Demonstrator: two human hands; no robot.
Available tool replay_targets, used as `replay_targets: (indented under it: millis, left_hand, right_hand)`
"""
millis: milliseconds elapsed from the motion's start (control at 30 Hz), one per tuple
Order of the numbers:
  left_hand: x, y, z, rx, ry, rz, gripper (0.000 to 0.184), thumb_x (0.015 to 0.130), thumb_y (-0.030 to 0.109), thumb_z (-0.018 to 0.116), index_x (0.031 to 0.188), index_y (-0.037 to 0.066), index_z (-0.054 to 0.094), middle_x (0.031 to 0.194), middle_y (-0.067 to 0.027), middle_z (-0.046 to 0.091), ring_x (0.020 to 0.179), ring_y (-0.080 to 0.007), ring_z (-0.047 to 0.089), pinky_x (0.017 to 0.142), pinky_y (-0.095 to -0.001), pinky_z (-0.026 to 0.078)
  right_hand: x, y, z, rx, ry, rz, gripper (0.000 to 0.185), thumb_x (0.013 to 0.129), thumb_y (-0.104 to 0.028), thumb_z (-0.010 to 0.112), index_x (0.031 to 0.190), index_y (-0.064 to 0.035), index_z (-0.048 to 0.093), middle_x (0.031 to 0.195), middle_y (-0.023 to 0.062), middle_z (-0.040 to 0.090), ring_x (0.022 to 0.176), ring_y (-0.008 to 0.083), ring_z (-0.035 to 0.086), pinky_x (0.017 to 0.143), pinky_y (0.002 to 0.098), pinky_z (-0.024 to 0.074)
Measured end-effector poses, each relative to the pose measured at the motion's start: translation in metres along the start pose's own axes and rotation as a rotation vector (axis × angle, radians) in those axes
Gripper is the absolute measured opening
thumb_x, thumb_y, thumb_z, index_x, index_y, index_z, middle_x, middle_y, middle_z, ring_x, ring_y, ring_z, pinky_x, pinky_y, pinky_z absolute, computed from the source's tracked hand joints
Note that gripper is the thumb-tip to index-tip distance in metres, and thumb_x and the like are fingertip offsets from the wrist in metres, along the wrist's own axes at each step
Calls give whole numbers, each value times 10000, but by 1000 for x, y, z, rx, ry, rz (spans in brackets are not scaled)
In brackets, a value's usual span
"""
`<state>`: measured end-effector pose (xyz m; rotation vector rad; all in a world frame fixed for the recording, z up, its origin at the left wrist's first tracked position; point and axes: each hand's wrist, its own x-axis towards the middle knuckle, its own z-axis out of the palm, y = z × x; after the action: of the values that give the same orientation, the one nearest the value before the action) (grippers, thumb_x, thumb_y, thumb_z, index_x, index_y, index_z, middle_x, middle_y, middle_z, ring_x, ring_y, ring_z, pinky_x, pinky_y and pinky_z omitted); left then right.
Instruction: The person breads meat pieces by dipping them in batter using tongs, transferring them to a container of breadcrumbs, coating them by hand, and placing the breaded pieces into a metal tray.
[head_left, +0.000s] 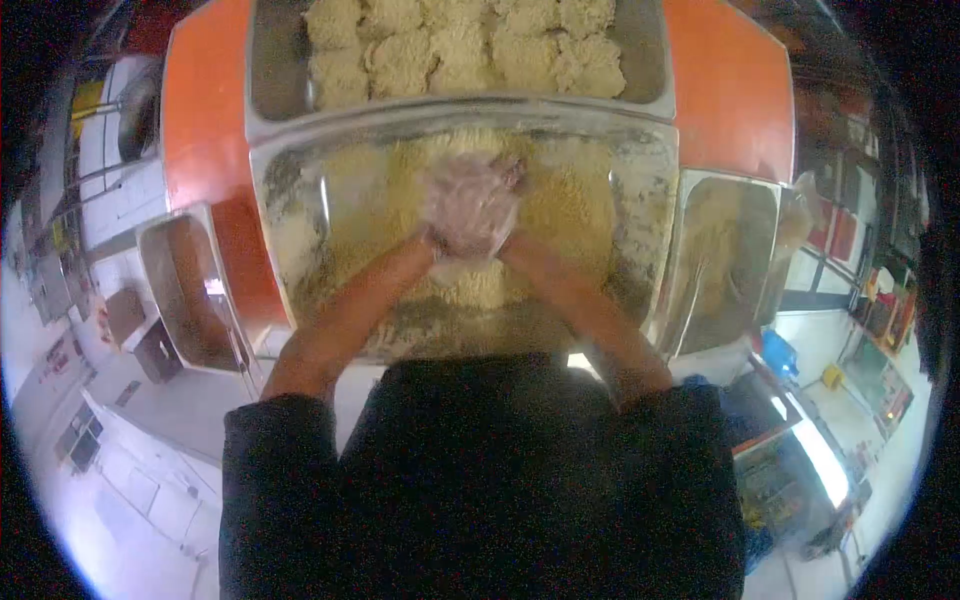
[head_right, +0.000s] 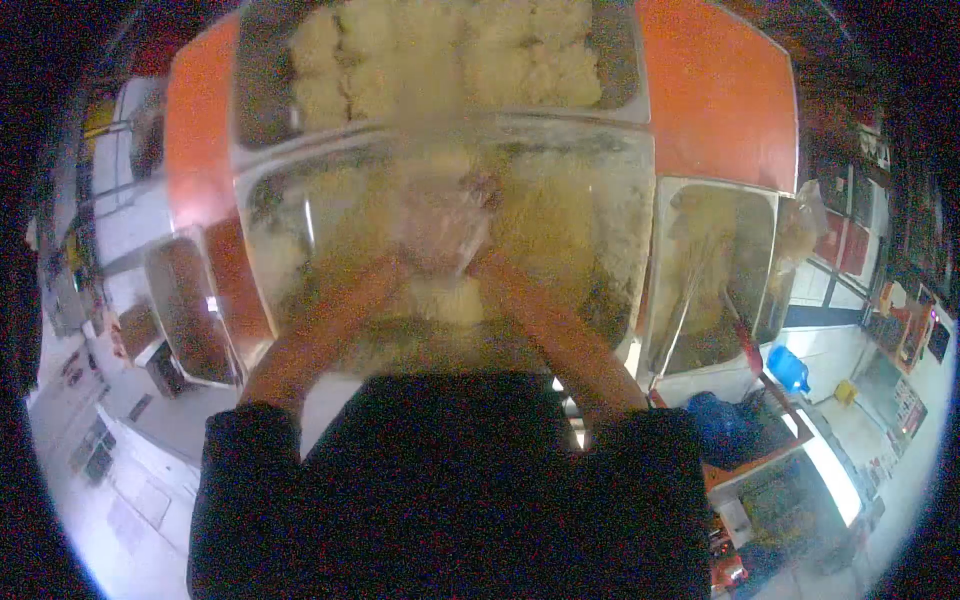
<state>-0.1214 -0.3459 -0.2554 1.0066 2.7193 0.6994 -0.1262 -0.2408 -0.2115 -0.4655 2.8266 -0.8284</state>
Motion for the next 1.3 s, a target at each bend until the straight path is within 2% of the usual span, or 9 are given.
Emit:
replay_targets:
  millis: [233, 333, 433, 533, 633, 733, 900, 1233, 1300]
  left_hand:
    - [-68, -11, -76, -42, 187, -194, 560, 850, 166, 479, 1383, 112, 315, 1223, -172, 479, 1121, -332, 442, 976, -491, 327]
    - [-92, -33, -67, -77, 150, -409, 575, 839, 136, 494, 1383, 106, 311, 1189, -186, 505, 1084, -344, 475, 952, -499, 351]
    - [-88, -37, -51, -84, 134, -449, 592, 827, 106, 509, 1383, 100, 306, 1154, -200, 532, 1048, -357, 508, 928, -507, 376]
    - [-81, -23, -54, 74, 283, -271, 610, 816, 76, 524, 1383, 94, 302, 1120, -214, 559, 1011, -369, 541, 904, -515, 401]
    - [-76, -14, -78, 11, 343, -102, 666, 812, 64, 520, 1415, 119, 242, 1172, -231, 540, 1067, -384, 523, 949, -519, 377]
    - [-80, -29, -74, -218, -127, -517, 697, 837, 95, 504, 1440, 121, 155, 1384, -229, 349, 1257, -374, 366, 1086, -485, 213]
    - [-67, -25, -75, -453, -100, -586, 597, 857, 128, 492, 1401, 107, 247, 1318, -205, 411, 1222, -347, 404, 1047, -465, 284]
    - [-42, -9, -92, -132, 138, -241, 424, 898, 202, 472, 1305, 89, 443, 1166, -142, 543, 1145, -294, 484, 952, -417, 430]
    - [-39, -11, -94, -61, 199, -125, 417, 898, 201, 471, 1297, 84, 446, 1167, -140, 539, 1135, -291, 483, 946, -414, 424]
  right_hand:
    - [-54, 29, -60, -122, -195, 820, 469, 867, -284, 519, 1294, -114, 427, 1159, 107, 552, 1016, 258, 547, 850, 411, 455]
    - [-90, 72, -15, -128, 160, 282, 517, 841, -370, 549, 1216, -24, 465, 702, 65, 545, 653, 200, 559, 566, 380, 478]
    - [-90, 65, 9, 1168, 144, 769, 563, 846, -381, 542, 1272, -34, 419, 768, 85, 580, 691, 206, 577, 608, 403, 481]
    - [-71, 51, 22, 766, 358, 142, 368, 892, -222, 575, 1216, -65, 499, 1102, 68, 578, 892, 163, 567, 708, 327, 479]
    - [-55, 26, -41, 642, -66, 629, 311, 903, -268, 548, 1137, -66, 575, 951, 104, 632, 811, 212, 593, 720, 335, 476]
    - [-54, 20, -55, -438, -19, 223, 335, 909, -326, 520, 1066, -47, 618, 837, 153, 647, 756, 255, 605, 709, 347, 470]
    - [-51, 38, -2, 420, 88, 502, 334, 891, -334, 538, 1011, -37, 631, 879, 192, 644, 831, 308, 620, 701, 403, 466]
    - [-36, 50, -7, 505, -191, 548, 479, 897, -291, 434, 1290, -17, 418, 1159, 225, 549, 1109, 336, 519, 929, 424, 418]
    - [-41, 55, 0, 287, 30, 213, 563, 877, -344, 517, 1311, -8, 391, 1075, 107, 605, 842, 231, 572, 762, 365, 479]
